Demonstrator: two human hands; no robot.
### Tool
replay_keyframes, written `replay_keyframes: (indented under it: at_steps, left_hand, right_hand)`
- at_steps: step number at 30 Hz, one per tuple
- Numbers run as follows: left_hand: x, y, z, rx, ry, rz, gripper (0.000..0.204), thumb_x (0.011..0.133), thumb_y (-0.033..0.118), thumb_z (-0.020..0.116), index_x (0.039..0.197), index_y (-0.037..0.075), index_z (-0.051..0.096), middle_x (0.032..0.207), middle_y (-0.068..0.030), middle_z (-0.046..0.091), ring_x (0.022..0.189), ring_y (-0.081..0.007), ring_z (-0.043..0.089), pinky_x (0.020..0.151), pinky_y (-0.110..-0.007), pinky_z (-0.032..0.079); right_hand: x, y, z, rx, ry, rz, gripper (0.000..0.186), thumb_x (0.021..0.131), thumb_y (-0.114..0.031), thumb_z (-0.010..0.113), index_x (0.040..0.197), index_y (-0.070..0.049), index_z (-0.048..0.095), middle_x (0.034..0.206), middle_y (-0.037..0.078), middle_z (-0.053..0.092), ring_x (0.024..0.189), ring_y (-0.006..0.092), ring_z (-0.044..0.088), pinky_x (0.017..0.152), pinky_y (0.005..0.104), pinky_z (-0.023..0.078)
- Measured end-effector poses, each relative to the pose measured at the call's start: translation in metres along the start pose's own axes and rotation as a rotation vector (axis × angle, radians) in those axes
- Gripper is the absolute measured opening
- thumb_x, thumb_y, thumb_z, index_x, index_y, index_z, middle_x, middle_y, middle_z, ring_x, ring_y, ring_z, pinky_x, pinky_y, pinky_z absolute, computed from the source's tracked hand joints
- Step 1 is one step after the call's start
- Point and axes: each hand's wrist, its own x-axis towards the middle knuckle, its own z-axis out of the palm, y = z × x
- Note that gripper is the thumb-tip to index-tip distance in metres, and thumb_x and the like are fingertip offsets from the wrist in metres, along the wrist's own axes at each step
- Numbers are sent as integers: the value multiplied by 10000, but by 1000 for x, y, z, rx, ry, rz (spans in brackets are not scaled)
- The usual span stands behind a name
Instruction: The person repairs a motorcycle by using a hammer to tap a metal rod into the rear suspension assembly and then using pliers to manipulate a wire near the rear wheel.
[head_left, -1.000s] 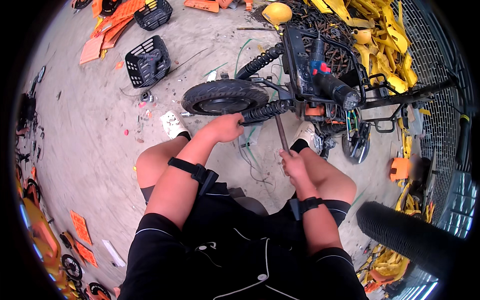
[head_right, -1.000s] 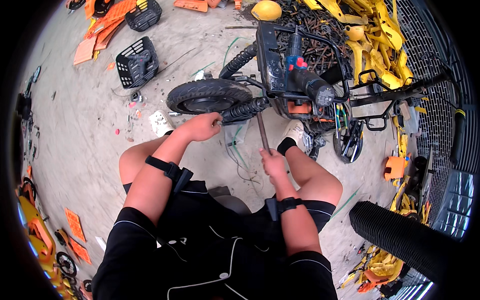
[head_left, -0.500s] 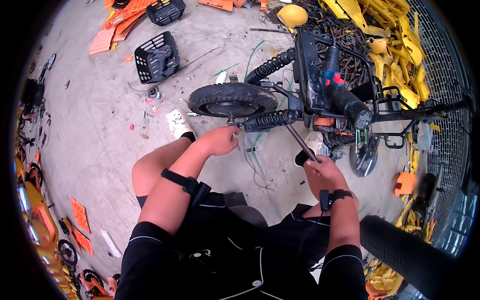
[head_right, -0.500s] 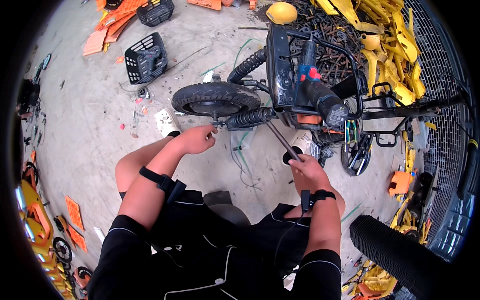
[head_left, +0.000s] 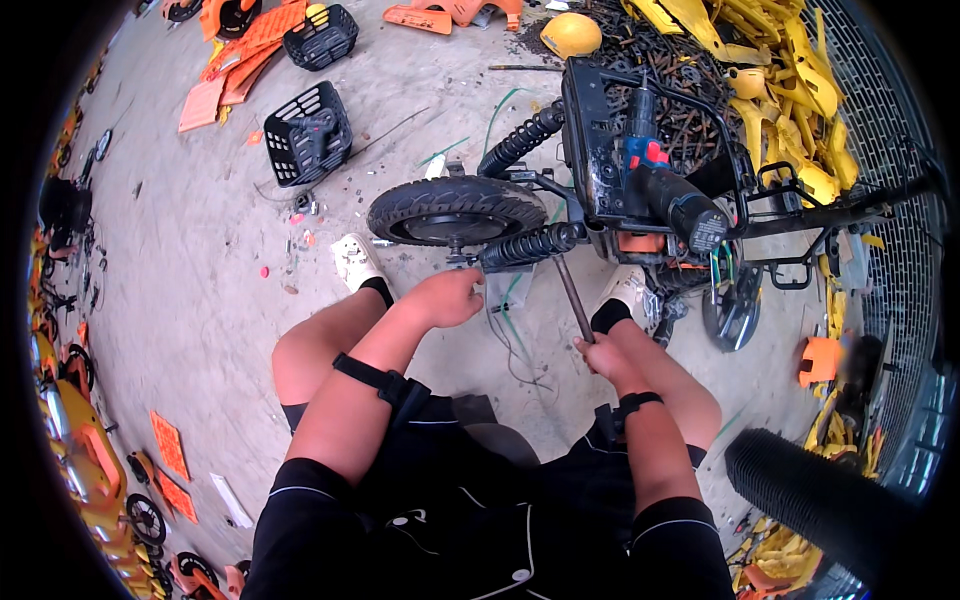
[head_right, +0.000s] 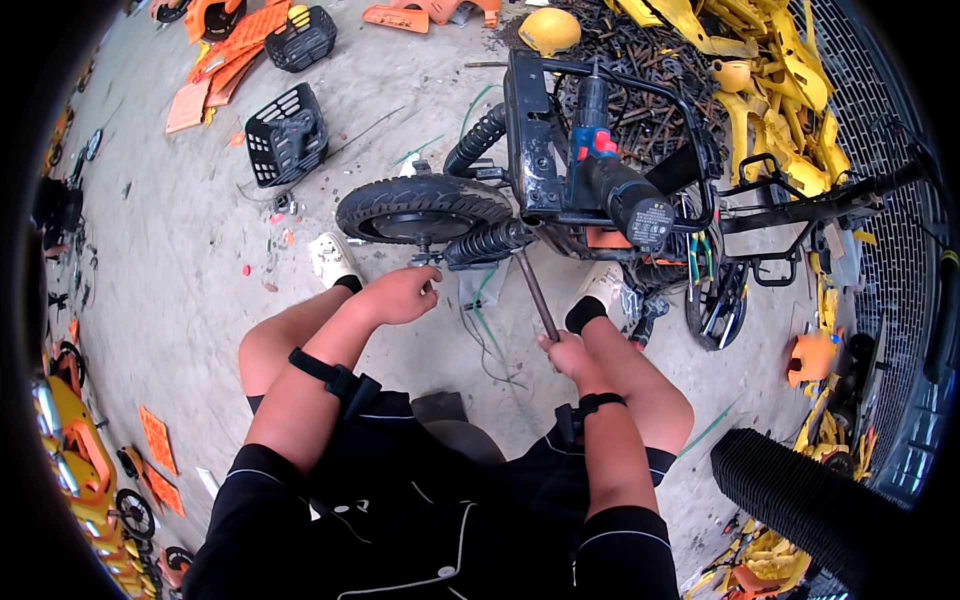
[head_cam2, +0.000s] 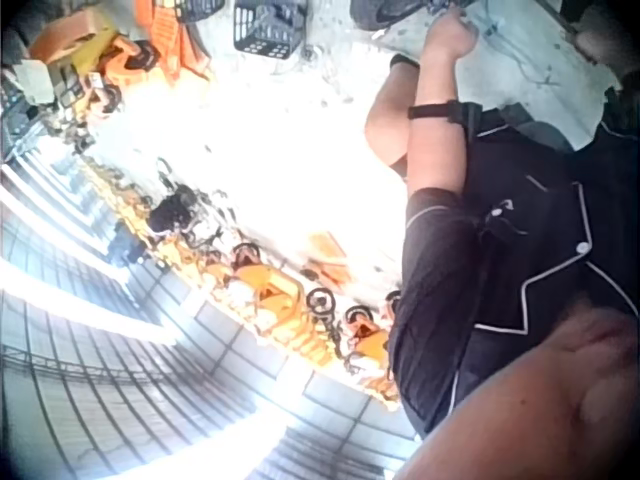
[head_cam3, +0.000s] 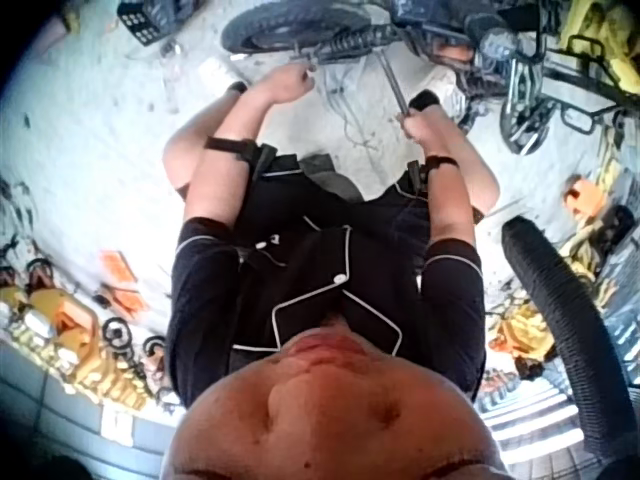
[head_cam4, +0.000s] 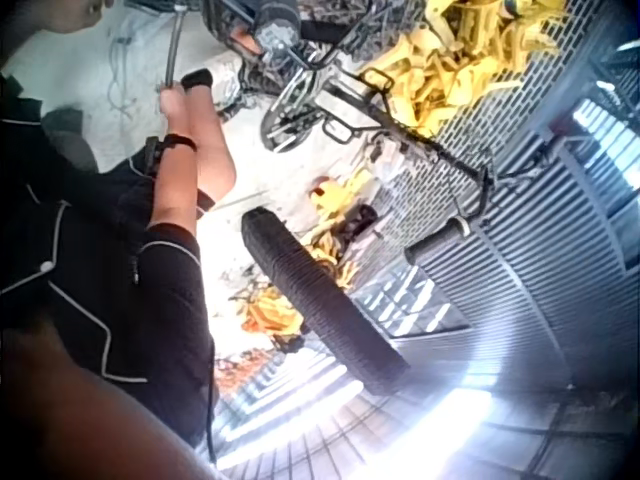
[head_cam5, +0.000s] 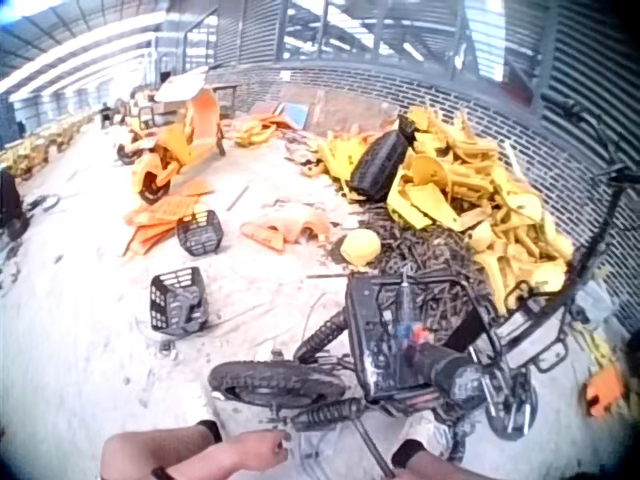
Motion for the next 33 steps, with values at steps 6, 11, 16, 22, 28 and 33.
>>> replay_keyframes:
  at_steps: [6, 11, 16, 22, 28, 33]
  left_hand:
    - [-2, -2, 9, -19, 35, 48, 381, 907, 231, 588, 1230, 28, 592, 1054, -166, 695, 1017, -361, 653, 892, -435, 513]
    - [-3, 2, 14, -2, 39, 65, 387, 899, 224, 593, 1228, 21, 595, 1036, -173, 699, 1002, -363, 658, 880, -440, 517]
    - [0, 1, 21, 1, 55, 59, 388, 880, 220, 601, 1220, 33, 612, 1028, -177, 702, 999, -360, 661, 872, -444, 520]
    - [9, 12, 8, -1, 128, -31, 395, 873, 227, 601, 1220, 40, 618, 1025, -173, 705, 1010, -358, 663, 880, -441, 519]
    - [4, 14, 6, 6, 65, -9, 396, 888, 227, 596, 1238, 42, 608, 1052, -169, 698, 1024, -354, 658, 890, -434, 516]
    - [1, 9, 3, -26, 44, -9, 396, 897, 226, 594, 1243, 33, 600, 1071, -173, 690, 1030, -354, 653, 897, -428, 512]
  right_hand:
    - [2, 5, 64, 18, 261, -145, 537, 922, -482, 667, 770, 32, 632, 681, 164, 648, 682, 272, 680, 660, 430, 518]
    - [20, 15, 118, 306, 122, -96, 402, 957, -392, 659, 848, -11, 592, 628, 90, 621, 478, 180, 589, 464, 335, 498]
    - [4, -40, 168, 601, -62, 41, 377, 973, -358, 636, 940, 9, 556, 752, 143, 689, 571, 220, 677, 536, 341, 563]
    - [6, -63, 188, 755, -89, 126, 386, 979, -356, 624, 1041, 20, 562, 863, 174, 719, 640, 230, 707, 584, 352, 581]
    - [6, 5, 75, 77, 183, 2, 369, 953, -303, 623, 980, 63, 664, 802, 210, 712, 684, 286, 717, 622, 398, 571]
    - [-21, -28, -45, -671, 291, -134, 380, 912, -328, 581, 1040, 10, 696, 955, 235, 713, 934, 423, 684, 829, 490, 551]
